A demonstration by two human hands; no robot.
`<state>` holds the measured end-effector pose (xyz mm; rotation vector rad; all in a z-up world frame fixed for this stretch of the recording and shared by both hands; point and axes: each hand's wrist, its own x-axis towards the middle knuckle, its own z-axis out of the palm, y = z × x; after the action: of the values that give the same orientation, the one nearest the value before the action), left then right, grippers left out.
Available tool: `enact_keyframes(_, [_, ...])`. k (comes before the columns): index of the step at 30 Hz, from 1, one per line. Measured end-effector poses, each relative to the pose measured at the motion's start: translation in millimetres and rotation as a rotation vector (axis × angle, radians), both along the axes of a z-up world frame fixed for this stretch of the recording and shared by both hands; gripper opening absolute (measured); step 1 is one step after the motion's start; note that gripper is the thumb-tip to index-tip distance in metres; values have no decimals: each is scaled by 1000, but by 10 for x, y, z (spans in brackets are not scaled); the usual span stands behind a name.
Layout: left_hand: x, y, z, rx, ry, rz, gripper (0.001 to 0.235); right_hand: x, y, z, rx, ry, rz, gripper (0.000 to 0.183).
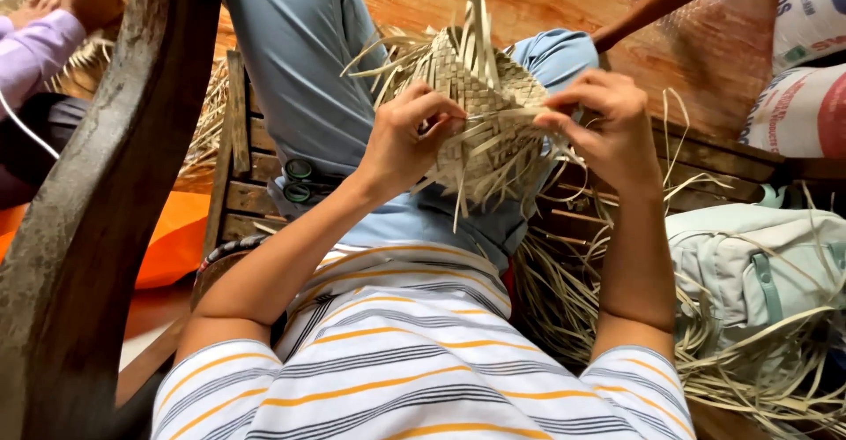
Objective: A person is weaving a small basket using dried plant fibers, tucking the ends into the weave to secure them.
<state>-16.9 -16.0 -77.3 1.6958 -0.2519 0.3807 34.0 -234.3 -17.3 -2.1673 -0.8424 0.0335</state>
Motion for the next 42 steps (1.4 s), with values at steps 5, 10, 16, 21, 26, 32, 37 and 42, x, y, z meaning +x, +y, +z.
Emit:
enact_keyframes(5, [47, 8, 134, 247, -151, 34, 11, -107, 70, 335, -7, -40, -100, 10])
enact_keyframes(10, [80, -187, 383, 130, -260, 11, 20, -216, 362, 443, 237, -116, -151, 15])
enact_keyframes(16, [192, -332, 367, 32, -325, -36, 5, -191, 505, 435, 407, -200, -238, 13])
enact_keyframes(21, [145, -190, 593, -80, -285, -65, 14, -140, 525, 375, 193, -676, -244, 9])
enact_keyframes(26, [154, -146, 751, -119, -226, -12, 9, -156, 643, 354, -59, -1075, -179, 4])
enact_keyframes(32, [90, -93, 814, -204, 7, -131, 5, -157, 633, 335, -119, -1215, -104, 14])
enact_keyframes(37, [105, -63, 763, -274, 6, -151, 7, -230, 669, 508, 68, -678, -16, 11])
enact_keyframes(42, [127, -81, 722, -200, -134, -82, 4, -247, 639, 412, 318, 43, -8, 17])
